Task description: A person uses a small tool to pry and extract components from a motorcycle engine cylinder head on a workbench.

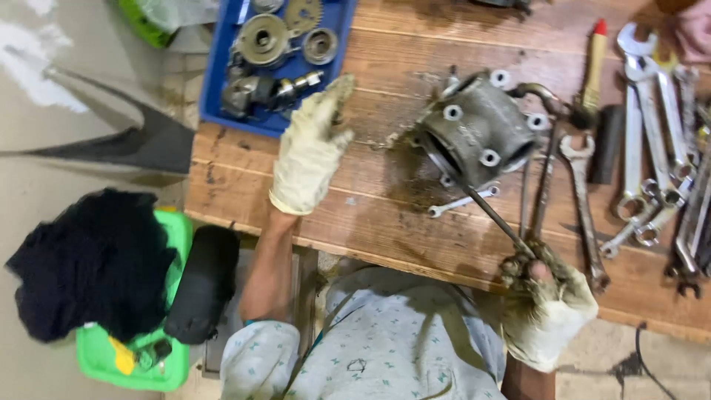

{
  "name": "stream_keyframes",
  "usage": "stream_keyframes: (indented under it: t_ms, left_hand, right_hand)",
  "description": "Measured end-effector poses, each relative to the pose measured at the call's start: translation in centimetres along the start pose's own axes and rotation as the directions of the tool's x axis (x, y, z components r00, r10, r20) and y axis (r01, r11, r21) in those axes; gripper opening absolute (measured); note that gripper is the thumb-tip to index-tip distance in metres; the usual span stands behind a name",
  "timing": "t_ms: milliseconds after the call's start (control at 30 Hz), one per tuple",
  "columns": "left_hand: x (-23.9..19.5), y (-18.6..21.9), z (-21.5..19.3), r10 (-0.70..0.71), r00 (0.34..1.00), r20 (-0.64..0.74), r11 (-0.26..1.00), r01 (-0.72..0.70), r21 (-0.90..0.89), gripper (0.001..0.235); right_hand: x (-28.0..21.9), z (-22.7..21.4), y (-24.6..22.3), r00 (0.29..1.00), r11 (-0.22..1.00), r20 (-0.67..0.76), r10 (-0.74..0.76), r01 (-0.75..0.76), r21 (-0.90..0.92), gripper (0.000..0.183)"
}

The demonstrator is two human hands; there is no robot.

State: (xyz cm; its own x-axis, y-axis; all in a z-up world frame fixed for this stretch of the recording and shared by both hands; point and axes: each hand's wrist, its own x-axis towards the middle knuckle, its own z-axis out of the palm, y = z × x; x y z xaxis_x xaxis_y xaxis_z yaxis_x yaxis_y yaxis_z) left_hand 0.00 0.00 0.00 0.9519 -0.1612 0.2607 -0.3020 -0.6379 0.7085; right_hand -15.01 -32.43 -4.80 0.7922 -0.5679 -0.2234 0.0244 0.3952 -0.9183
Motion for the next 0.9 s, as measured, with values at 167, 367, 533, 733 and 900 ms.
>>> stream_keyframes:
  t_ms: [167, 367, 533, 733, 900]
  left_hand:
    - [3.7, 0.8, 4.8, 0.129, 0.959, 0.251, 0.992, -0.122, -0.046, 0.105]
    - [9.0, 0.9, 8.2, 0.365, 0.799, 0.478, 0.925, -0.368, -0.091, 0.129]
    - [10.8, 1.5, 8.9, 0.407, 0.652, 0.640, 0.905, -0.385, -0.183, 0.156]
    - [9.9, 3.2, 8.2, 0.387, 0.714, 0.584, 0.919, -0.249, -0.305, 0.122]
    - [7.8, 4.4, 9.4, 0.329, 0.834, 0.442, 0.944, -0.284, -0.165, 0.131]
  right_hand:
    - [0.6, 0.0, -1.0, 0.998, 0.992, -0.009, 0.055, -0.054, 0.116, 0.035]
    - [2.5, -1.6, 0.4, 0.995, 0.947, 0.067, 0.074, -0.091, 0.307, 0.034]
    - [3.4, 2.7, -1.9, 0.955, 0.873, 0.285, 0.082, -0.207, 0.442, 0.031]
    - [5.1, 5.0, 0.5, 0.959, 0.834, 0.264, 0.103, -0.228, 0.502, 0.013]
    - [6.3, 5.3, 1.6, 0.976, 0.796, 0.136, 0.172, -0.219, 0.564, 0.020]
